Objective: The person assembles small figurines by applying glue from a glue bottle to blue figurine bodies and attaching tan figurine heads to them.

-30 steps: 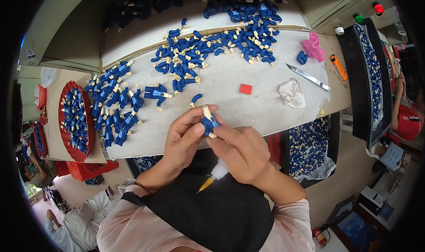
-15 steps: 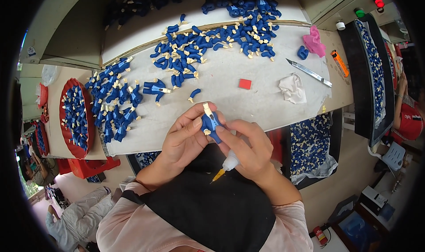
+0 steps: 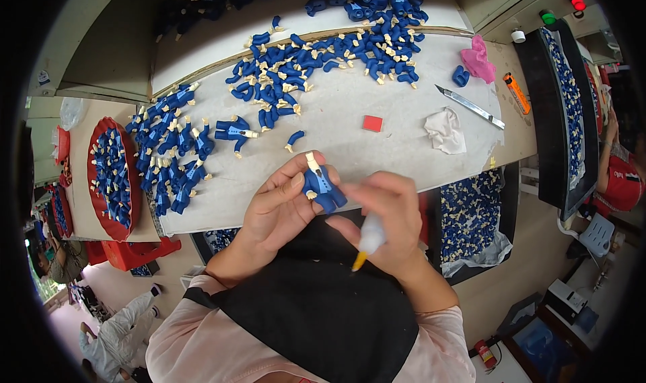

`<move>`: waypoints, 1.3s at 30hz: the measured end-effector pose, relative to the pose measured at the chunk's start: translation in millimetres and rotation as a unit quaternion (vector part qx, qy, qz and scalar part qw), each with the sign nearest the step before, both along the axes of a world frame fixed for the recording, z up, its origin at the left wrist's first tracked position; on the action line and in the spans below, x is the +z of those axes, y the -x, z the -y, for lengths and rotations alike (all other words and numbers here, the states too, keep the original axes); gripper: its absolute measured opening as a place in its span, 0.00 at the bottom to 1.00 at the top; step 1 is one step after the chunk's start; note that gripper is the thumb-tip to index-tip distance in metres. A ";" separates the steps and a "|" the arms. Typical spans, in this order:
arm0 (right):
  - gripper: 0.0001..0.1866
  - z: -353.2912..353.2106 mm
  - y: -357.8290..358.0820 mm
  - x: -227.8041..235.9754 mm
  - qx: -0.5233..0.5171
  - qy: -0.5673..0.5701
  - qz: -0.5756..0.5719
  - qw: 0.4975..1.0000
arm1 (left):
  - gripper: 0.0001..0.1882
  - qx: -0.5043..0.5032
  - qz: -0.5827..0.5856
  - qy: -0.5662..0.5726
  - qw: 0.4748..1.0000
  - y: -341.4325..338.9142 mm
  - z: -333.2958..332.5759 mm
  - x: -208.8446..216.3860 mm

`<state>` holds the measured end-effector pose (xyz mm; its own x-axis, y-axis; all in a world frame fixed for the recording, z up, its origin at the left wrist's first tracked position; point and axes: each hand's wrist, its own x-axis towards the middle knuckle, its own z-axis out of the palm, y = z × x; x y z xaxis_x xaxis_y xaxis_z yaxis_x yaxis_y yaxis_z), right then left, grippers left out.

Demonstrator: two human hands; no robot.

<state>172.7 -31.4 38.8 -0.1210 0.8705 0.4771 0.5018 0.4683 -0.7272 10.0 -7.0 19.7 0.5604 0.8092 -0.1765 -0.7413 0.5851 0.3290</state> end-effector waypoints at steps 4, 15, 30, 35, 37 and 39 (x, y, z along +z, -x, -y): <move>0.28 5.3 -15.7 0.4 0.015 0.143 -0.165 0.976 | 0.18 0.011 0.000 0.001 1.000 4.5 -3.3 -7.1; 0.17 7.1 -22.1 15.0 -0.071 0.201 -0.114 0.970 | 0.22 0.020 -0.054 0.085 0.995 5.6 -6.7 8.0; 0.24 2.1 -9.4 19.4 0.039 -0.090 -0.088 0.991 | 0.17 -0.029 0.034 0.053 0.998 6.2 -0.6 -10.7; 0.24 4.1 -8.9 17.9 0.054 -0.076 -0.086 0.992 | 0.17 -0.036 0.054 0.052 0.997 7.5 -3.3 -9.1; 0.24 4.5 -8.3 18.9 0.059 -0.073 -0.087 0.992 | 0.18 -0.043 0.055 0.050 0.996 8.1 -3.3 -7.3; 0.24 4.5 -7.2 19.7 0.066 -0.067 -0.081 0.992 | 0.18 -0.050 0.052 0.052 0.996 8.1 -3.3 -6.7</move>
<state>179.9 -35.8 58.6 -0.1434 0.7797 0.6095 0.3114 0.6201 -0.7201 1.9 -3.8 13.0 0.6574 0.7285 -0.1927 -0.7040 0.6850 0.1878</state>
